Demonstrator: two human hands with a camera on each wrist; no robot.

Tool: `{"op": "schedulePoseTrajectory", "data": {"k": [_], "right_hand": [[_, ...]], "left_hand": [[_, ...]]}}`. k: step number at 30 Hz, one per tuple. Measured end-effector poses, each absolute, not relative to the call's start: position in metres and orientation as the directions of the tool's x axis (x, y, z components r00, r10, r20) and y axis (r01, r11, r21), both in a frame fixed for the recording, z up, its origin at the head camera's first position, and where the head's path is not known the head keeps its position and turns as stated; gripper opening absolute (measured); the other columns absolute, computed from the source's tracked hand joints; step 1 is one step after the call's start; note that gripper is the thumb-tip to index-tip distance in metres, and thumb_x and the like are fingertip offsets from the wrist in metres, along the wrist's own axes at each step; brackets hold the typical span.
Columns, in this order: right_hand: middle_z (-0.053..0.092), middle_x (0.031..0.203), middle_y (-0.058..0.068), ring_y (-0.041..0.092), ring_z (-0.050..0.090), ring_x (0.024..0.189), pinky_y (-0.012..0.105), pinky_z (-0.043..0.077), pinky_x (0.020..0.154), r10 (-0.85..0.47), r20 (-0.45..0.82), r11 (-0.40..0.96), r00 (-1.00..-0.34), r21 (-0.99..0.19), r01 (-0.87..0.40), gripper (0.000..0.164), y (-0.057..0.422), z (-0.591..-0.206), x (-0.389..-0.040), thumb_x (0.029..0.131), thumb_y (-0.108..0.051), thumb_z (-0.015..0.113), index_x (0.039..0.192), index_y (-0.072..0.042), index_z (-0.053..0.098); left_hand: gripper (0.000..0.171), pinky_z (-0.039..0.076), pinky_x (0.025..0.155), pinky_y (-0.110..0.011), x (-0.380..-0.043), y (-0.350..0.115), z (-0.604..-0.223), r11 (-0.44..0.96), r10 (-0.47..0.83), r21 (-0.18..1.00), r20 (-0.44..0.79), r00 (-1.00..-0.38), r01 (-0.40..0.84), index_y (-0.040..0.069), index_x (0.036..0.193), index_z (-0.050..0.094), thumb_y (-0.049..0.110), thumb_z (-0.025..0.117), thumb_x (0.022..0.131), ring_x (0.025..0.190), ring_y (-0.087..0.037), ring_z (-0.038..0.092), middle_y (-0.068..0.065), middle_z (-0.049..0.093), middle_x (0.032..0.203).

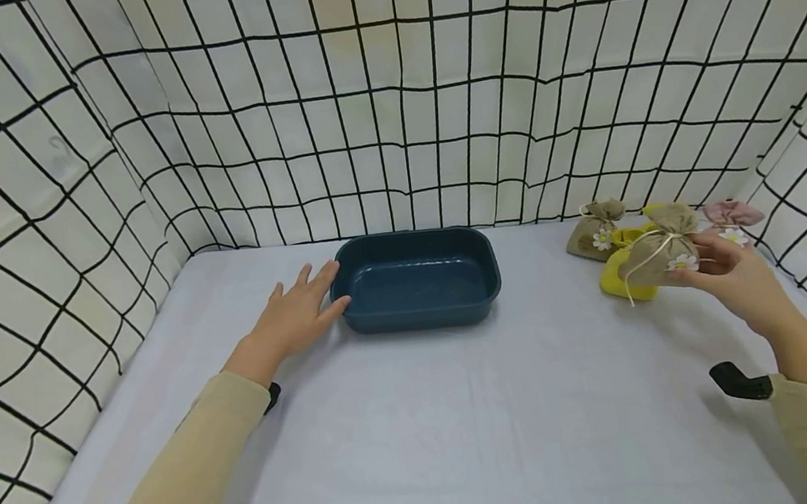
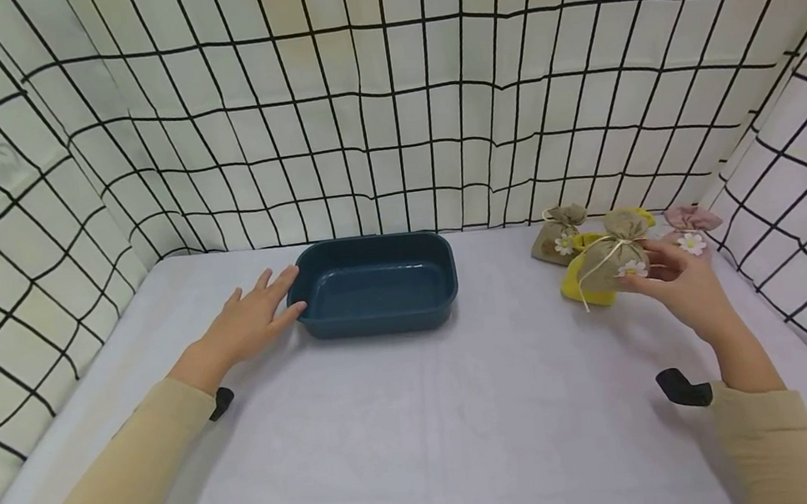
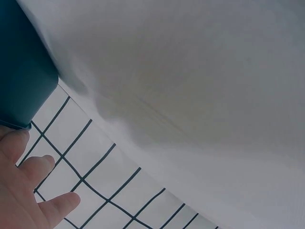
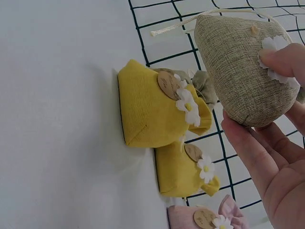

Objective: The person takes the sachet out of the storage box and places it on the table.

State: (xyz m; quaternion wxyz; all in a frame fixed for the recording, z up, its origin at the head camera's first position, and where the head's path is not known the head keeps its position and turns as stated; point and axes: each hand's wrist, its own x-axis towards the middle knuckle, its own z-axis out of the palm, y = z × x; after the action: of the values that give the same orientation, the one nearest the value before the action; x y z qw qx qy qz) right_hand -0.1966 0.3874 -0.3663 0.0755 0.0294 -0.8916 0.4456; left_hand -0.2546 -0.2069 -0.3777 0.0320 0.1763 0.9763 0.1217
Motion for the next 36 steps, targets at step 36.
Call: {"op": "schedulePoseTrajectory", "data": {"k": [36], "right_hand": [[0.046, 0.112, -0.029, -0.016, 0.043, 0.093, 0.006, 0.045, 0.071, 0.055, 0.065, 0.624, -0.996, -0.781, -0.016, 0.056, 0.442, -0.394, -0.193, 0.100, -0.025, 0.071, 0.149, -0.012, 0.047]], "left_hand": [[0.074, 0.009, 0.117, -0.072, -0.253, -0.206, -0.377, 0.910, 0.355, 0.234, -0.011, -0.935, 0.343, 0.008, 0.165, 0.017, 0.049, 0.044, 0.109, 0.155, -0.040, 0.010, -0.013, 0.020, 0.169]]}}
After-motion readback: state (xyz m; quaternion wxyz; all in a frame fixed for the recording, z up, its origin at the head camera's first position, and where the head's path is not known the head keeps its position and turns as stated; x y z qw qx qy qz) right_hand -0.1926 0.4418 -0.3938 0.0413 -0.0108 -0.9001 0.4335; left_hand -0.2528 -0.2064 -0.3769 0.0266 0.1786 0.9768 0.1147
